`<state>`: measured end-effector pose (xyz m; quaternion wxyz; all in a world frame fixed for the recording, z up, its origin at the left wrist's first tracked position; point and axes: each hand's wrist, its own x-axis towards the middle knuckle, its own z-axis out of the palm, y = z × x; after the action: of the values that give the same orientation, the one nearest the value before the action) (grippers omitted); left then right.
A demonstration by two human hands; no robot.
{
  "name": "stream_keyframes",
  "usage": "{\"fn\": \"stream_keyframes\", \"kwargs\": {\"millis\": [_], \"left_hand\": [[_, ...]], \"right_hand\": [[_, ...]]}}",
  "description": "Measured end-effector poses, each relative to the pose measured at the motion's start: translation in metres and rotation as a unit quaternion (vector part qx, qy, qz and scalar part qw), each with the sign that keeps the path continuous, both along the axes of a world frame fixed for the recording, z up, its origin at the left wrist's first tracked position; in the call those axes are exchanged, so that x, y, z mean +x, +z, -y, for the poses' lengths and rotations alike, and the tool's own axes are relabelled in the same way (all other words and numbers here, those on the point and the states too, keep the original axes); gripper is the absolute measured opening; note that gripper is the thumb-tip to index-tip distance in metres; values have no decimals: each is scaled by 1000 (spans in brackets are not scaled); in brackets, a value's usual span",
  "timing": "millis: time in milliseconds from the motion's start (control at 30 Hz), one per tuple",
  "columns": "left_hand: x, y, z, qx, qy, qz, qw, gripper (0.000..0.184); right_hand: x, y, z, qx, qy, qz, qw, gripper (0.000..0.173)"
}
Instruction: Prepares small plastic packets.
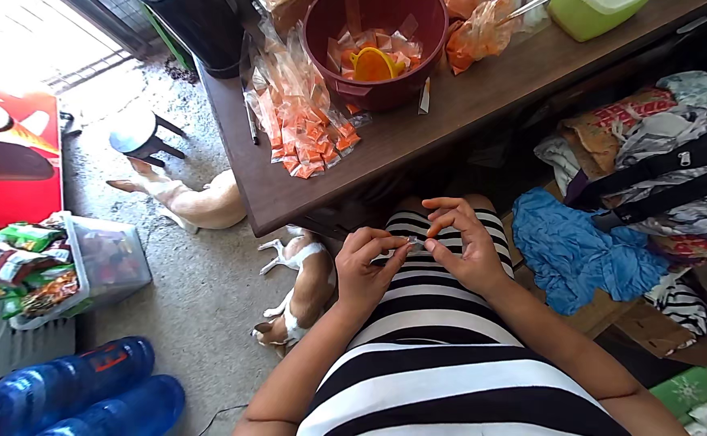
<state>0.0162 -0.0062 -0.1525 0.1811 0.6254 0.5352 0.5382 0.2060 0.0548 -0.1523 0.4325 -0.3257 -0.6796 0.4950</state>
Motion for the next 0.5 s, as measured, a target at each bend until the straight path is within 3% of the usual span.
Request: {"fn": "stream_keyframes", "kwargs": {"millis": [233,500], "left_hand": [[-2,1,-1,63,38,-163,984,6],[-2,0,-1,82,40,-211,973,6]], "right_hand": [[-3,7,4,58,-37,88,994,19],[-3,7,3,91,-60,162,981,18]]}}
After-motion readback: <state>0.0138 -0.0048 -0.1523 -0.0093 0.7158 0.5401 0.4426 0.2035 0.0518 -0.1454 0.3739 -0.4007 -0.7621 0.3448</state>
